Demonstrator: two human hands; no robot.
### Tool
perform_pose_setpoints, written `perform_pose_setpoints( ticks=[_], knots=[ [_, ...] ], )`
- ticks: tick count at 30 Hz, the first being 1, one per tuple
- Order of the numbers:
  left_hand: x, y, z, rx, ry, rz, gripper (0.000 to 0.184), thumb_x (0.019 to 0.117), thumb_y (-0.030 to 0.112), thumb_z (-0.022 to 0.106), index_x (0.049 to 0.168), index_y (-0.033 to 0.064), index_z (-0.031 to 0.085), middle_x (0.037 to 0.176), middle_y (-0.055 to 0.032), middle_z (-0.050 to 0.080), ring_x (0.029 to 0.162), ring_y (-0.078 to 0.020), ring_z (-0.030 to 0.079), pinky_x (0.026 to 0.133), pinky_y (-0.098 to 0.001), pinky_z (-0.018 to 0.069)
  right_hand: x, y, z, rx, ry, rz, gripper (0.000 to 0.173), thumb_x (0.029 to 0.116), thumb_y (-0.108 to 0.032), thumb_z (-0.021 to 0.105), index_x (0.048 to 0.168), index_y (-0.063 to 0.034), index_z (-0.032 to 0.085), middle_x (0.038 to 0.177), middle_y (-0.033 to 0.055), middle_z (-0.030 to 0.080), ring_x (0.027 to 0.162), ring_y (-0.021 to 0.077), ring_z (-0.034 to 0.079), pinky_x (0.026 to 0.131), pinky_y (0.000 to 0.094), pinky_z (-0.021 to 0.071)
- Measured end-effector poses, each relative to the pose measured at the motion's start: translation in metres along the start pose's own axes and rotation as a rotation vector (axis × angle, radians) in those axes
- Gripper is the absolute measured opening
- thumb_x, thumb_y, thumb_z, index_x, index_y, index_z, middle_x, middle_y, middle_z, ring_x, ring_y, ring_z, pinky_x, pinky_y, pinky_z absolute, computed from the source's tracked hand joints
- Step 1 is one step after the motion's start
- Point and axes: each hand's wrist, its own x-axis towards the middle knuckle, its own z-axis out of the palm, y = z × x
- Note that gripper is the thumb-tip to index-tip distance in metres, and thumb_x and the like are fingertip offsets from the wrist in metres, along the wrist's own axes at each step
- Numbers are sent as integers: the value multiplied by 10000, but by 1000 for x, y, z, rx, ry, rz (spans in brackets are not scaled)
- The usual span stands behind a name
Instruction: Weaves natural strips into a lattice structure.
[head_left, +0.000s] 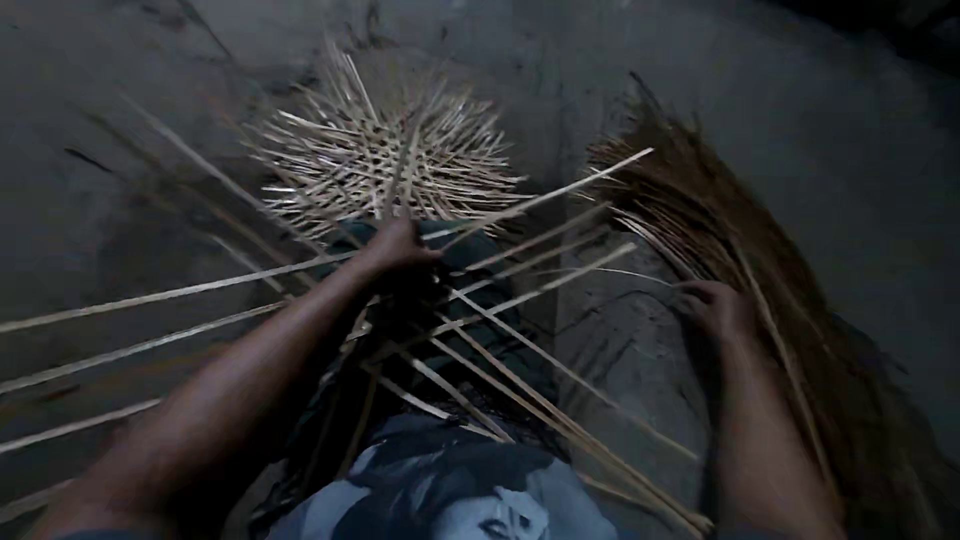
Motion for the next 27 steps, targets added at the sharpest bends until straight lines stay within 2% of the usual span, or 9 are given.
perform_pose_setpoints(
  ticks=[2,4,7,9,13,15,21,24,27],
  knots=[
    [2,1,-3,-24,-14,-4,998,847,320,825,1583,23,220,1093,-211,676,979,-354,684,879,-590,555,5,-9,-23,137,210,-48,269,1037,-77,568,1262,24,675,1307,285,638,1232,452,606,1068,626,454],
    [0,4,-1,-70,7,-23,1024,837,293,835,1583,12,191,1082,-210,671,955,-344,685,863,-568,564,6,-30,-52,270,389,-12,348,1057,-154,546,1354,17,608,1354,290,604,1201,417,631,1039,592,490],
    [0,12,1,-56,35,-88,1095,810,310,859,1567,-38,148,1125,-243,657,1003,-374,682,889,-581,557,36,-36,-78,456,543,-21,422,1071,-323,515,1410,-77,566,1304,153,629,942,131,686,833,329,590],
    [-2,14,-2,-71,32,-104,1049,816,302,864,1554,-32,197,1148,-259,650,1026,-391,675,901,-593,548,51,-55,-86,582,552,-113,434,1047,-341,553,1387,-71,563,1203,74,634,850,32,663,769,251,592],
    [-7,1,4,-266,112,38,970,819,163,838,1543,70,199,935,-171,667,784,-289,689,749,-493,591,33,-154,-73,734,312,-233,335,1022,-165,605,1330,-40,560,1116,30,654,857,43,665,796,283,598],
    [-10,-2,9,-293,134,108,924,847,141,798,1536,83,185,845,-130,656,698,-242,670,691,-449,589,25,-201,-49,814,138,-219,278,1019,-112,605,1286,-39,591,1070,47,684,799,74,663,722,282,588],
    [-15,-6,7,-285,98,181,823,895,118,744,1510,88,198,812,-91,658,699,-189,671,700,-396,584,6,-289,30,827,-359,-202,212,1016,-72,618,1214,3,625,1001,120,700,811,171,703,740,334,610],
    [-15,-9,7,-274,103,193,822,901,119,729,1520,94,188,829,-84,663,712,-183,669,713,-399,583,1,-309,49,833,-425,-187,206,1011,-55,620,1209,3,629,971,111,705,786,151,697,728,305,597],
    [-12,-16,10,-292,109,225,802,885,117,739,1489,96,212,801,-74,640,685,-166,658,706,-379,581,1,-315,51,959,-254,-229,250,1018,-60,612,1261,-2,597,1006,96,696,815,129,691,757,300,598]
  ],
)
